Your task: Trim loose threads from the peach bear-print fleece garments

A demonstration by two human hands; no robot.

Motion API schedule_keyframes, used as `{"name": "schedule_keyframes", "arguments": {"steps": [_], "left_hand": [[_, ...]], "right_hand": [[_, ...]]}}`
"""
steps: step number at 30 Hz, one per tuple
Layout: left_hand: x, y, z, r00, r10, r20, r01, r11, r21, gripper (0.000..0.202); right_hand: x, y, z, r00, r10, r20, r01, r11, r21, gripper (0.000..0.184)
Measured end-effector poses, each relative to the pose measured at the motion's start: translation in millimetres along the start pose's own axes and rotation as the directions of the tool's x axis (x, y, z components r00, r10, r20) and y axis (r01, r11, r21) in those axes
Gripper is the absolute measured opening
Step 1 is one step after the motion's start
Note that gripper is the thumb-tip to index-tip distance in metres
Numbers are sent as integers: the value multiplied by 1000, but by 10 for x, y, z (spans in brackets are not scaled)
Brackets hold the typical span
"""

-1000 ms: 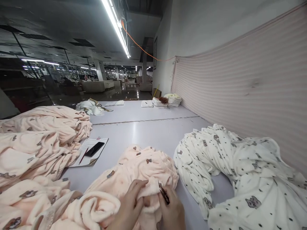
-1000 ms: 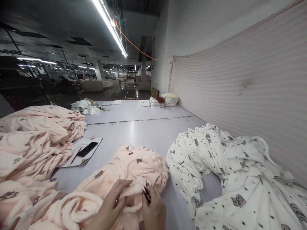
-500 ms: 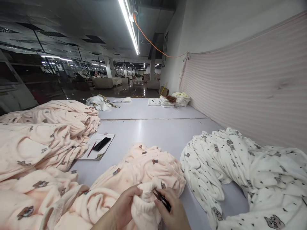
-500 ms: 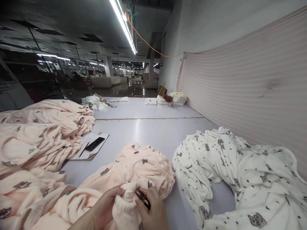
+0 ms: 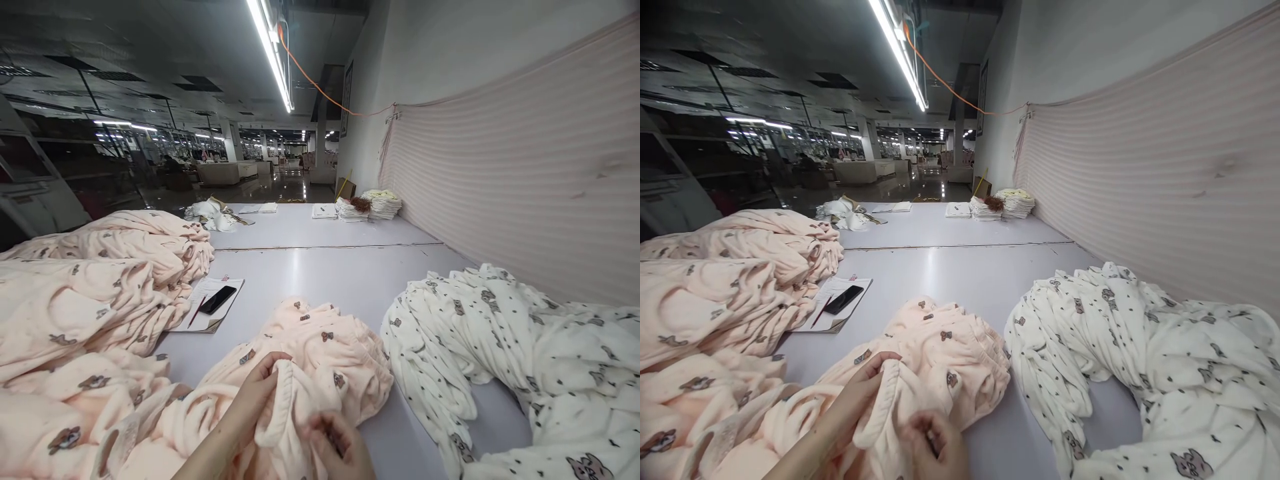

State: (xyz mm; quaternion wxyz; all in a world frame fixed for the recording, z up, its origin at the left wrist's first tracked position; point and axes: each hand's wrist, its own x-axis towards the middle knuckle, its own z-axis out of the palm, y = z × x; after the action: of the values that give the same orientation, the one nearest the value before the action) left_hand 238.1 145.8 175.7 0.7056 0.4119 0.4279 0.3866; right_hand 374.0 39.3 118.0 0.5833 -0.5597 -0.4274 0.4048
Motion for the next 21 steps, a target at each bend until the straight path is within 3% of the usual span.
{"name": "schedule_keyframes", "arguments": {"steps": [4, 7, 9, 12, 14, 18, 21], "left_hand": [[-12, 14, 31, 999, 28, -43, -24, 996, 84, 25], [-15, -22, 73, 996, 49, -72, -39, 990, 138, 23], [-17, -47, 81, 993, 67, -97, -51, 986, 162, 24], [-15, -83, 62, 989, 77, -126, -54, 983, 177, 28], [-8, -107, 54, 989, 70, -131, -47, 984, 169, 28], [-12, -131, 122, 999, 6, -54, -1, 995, 100, 26], [-60, -79, 180, 998, -48, 31, 46, 998, 47, 30]], "right_hand": [[105, -142, -56, 988, -117, -102, 108, 990, -90, 27], [160, -194, 46, 973, -191, -132, 160, 963, -216, 30], [197, -179, 131, 965, -197, -171, 142, 947, -289, 29], [263, -122, 163, 976, -153, -156, 98, 944, -315, 11], [296, -106, 117, 976, -148, -160, 98, 953, -285, 14], [314, -189, 22, 961, -177, -214, 95, 933, -347, 34], [357, -259, -3, 971, -187, -150, 103, 891, -442, 28]]}}
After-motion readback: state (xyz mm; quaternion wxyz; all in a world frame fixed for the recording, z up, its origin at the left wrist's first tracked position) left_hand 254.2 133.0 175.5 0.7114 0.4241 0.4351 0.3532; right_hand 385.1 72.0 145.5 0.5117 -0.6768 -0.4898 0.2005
